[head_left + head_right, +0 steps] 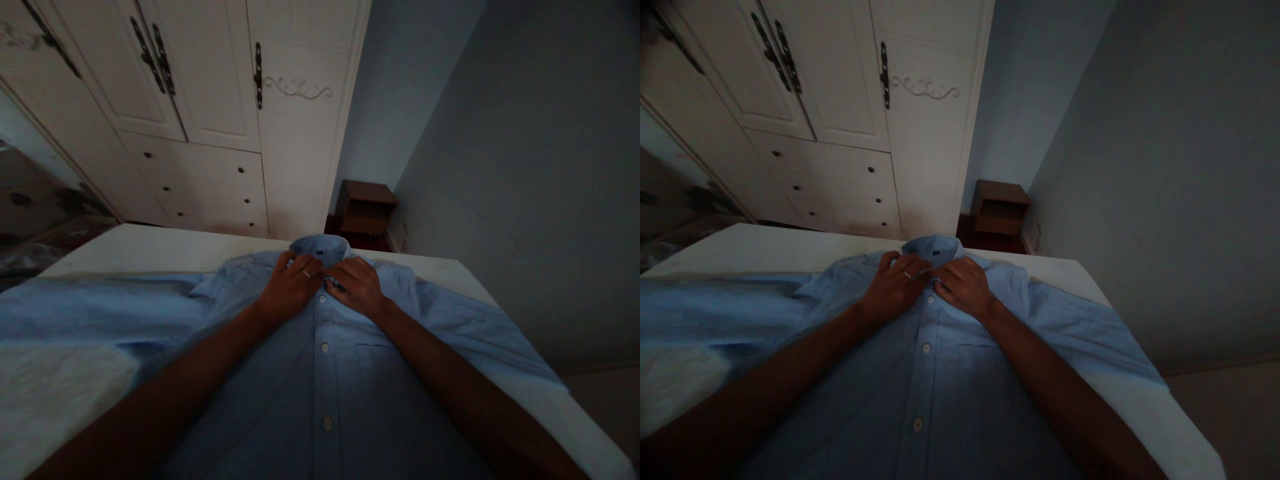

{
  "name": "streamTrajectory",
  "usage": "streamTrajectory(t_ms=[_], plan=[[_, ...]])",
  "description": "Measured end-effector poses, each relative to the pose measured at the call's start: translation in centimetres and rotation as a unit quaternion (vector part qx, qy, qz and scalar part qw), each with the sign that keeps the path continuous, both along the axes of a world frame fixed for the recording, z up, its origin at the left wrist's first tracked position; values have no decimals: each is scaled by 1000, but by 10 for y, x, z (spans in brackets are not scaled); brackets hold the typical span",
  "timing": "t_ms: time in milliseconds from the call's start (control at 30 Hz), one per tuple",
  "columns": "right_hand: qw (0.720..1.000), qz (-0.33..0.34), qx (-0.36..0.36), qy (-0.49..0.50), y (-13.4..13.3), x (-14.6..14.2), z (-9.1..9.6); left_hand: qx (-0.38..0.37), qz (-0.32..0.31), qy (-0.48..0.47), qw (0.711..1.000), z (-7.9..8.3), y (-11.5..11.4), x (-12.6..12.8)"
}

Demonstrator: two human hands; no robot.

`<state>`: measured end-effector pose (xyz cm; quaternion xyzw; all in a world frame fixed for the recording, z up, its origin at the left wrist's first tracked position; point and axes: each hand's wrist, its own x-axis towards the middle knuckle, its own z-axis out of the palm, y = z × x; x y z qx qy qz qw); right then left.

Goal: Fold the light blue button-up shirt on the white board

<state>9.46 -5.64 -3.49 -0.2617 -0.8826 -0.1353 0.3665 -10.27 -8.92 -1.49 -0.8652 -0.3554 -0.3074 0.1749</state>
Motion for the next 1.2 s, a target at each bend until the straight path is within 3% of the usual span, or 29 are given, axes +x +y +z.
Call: streamTrajectory(t_ms=[200,433,633,833,1033,1200], plan=[[999,12,-29,5,1,-1,1,-11,-12,-24,1000,-8,4,-2],[975,66,-202,70,5,0,4,-104,-17,-92,990,-13,11,-5],[957,76,-270,72,11,3,5,-143,-10,-109,984,-14,11,-4],[947,64,-302,83,12,2,5,-175,-6,-124,977,-14,12,-4],[921,62,-370,105,16,2,2,-216,-11,-164,962,-15,16,-3],[920,60,-371,110,17,-1,-1,-222,-9,-185,957,-19,18,-3]])
